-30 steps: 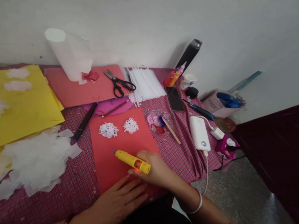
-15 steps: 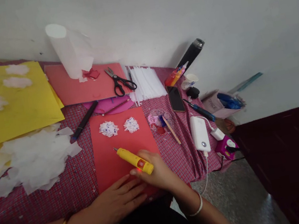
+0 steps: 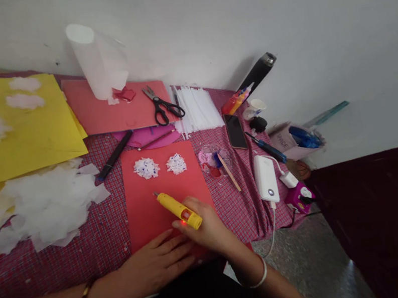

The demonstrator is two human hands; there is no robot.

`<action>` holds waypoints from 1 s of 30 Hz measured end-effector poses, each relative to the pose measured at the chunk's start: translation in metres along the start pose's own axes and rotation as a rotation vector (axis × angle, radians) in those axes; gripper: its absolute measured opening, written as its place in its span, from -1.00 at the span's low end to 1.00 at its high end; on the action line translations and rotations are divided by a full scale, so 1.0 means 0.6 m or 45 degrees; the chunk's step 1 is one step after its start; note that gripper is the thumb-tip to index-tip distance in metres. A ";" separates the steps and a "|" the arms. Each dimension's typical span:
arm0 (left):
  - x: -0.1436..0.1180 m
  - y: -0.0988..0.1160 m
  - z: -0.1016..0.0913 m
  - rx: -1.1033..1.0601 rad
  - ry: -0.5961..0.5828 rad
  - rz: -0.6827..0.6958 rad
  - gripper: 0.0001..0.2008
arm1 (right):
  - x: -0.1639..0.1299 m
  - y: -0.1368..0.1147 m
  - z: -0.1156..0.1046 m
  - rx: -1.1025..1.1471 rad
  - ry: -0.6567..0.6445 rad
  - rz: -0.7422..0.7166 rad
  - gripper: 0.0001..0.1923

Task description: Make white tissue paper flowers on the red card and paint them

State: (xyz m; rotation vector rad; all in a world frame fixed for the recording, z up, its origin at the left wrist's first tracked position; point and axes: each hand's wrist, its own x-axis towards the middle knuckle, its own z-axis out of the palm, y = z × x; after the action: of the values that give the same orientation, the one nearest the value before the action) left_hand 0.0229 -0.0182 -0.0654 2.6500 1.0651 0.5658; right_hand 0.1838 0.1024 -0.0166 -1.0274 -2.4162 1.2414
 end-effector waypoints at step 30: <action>-0.004 -0.001 0.007 -0.082 0.021 -0.003 -0.56 | 0.009 -0.031 -0.012 0.546 -0.310 0.332 -0.69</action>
State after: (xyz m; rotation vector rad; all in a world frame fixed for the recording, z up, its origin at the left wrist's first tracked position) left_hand 0.0226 -0.0196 -0.0701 2.5932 1.0365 0.6116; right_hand 0.1747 0.1031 0.0021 -1.1317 -2.0708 1.9691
